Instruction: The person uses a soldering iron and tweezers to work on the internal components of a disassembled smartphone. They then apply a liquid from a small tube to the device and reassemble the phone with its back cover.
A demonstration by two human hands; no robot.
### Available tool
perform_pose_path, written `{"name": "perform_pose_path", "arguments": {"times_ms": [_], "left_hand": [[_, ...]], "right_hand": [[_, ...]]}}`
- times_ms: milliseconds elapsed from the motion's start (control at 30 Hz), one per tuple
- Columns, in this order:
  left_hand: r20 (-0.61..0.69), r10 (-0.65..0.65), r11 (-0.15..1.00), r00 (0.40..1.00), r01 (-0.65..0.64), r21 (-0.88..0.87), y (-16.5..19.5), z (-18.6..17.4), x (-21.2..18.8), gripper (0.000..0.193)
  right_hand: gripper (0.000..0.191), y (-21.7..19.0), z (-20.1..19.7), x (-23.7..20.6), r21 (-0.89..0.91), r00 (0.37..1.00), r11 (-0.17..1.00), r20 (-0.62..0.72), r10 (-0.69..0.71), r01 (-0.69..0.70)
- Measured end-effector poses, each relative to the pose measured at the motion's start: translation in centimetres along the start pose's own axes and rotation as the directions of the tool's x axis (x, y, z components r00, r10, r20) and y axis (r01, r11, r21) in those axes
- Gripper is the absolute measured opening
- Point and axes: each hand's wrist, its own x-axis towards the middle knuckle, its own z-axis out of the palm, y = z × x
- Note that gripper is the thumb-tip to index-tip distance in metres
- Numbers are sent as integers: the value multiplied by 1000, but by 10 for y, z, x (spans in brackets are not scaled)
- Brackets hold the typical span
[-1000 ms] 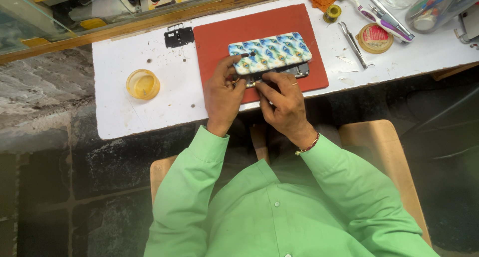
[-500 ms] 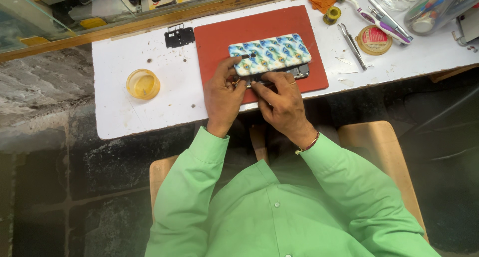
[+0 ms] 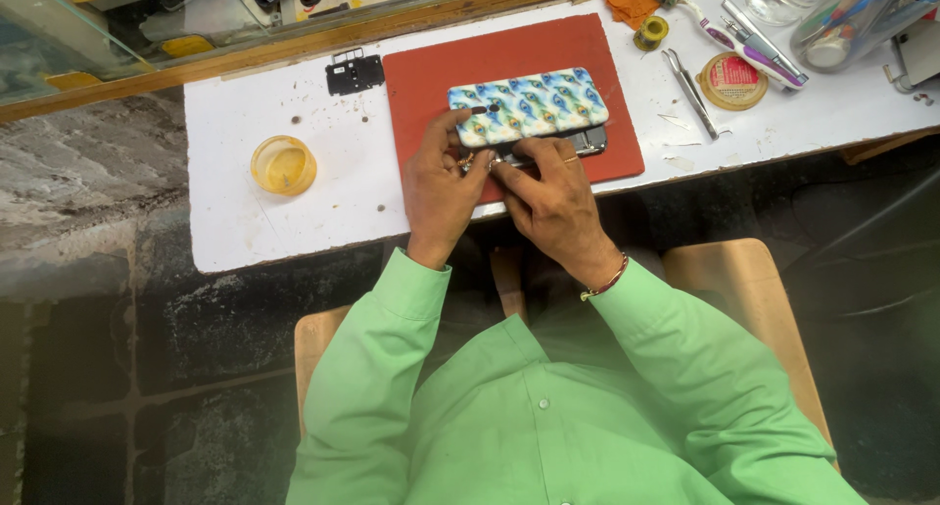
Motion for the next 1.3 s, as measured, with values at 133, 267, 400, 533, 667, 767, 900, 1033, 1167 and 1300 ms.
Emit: {"name": "perform_pose_path", "arguments": {"times_ms": [133, 267, 400, 533, 667, 767, 900, 1033, 1167, 1300], "left_hand": [[1, -4, 1000, 1000, 4, 11, -2, 0, 0, 47], [0, 0, 1000, 1000, 0, -3, -5, 3, 0, 44], [2, -15, 999, 1000, 15, 34, -3, -1, 0, 47], [0, 3, 1000, 1000, -3, 11, -1, 0, -1, 47], [19, -2, 999, 1000, 1, 37, -1, -3, -2, 52], [38, -12, 1000, 999, 12, -8, -2, -7, -1, 62], [101, 43, 992, 994, -31, -121, -5, -18, 2, 73], [8, 104, 994, 995, -103, -23, -14, -43, 16, 62], [-171, 177, 929, 969, -107, 353, -26, -82, 59, 38], [-88, 144, 808, 986, -66, 585, -18, -99, 104, 51]], "right_hand": [[28, -1, -1, 0, -8, 1000, 1000, 7, -12, 12], [28, -4, -1, -3, -17, 999, 1000, 28, -17, 18], [25, -5, 2, -5, 66, 999, 998, -26, 23, -21], [31, 1, -1, -11, 235, 986, 966, -98, 135, -109], [25, 8, -4, -13, 489, 921, 806, -15, 390, -333], [25, 19, -13, -7, 371, 962, 902, -71, 264, -220], [46, 49, -35, 22, 118, 1000, 993, 17, 8, -10], [63, 59, -39, 38, -7, 982, 995, 166, -92, 95], [61, 57, -37, 37, 12, 985, 999, 170, -39, 38], [57, 56, -38, 36, 63, 990, 998, 139, 22, -31]]}}
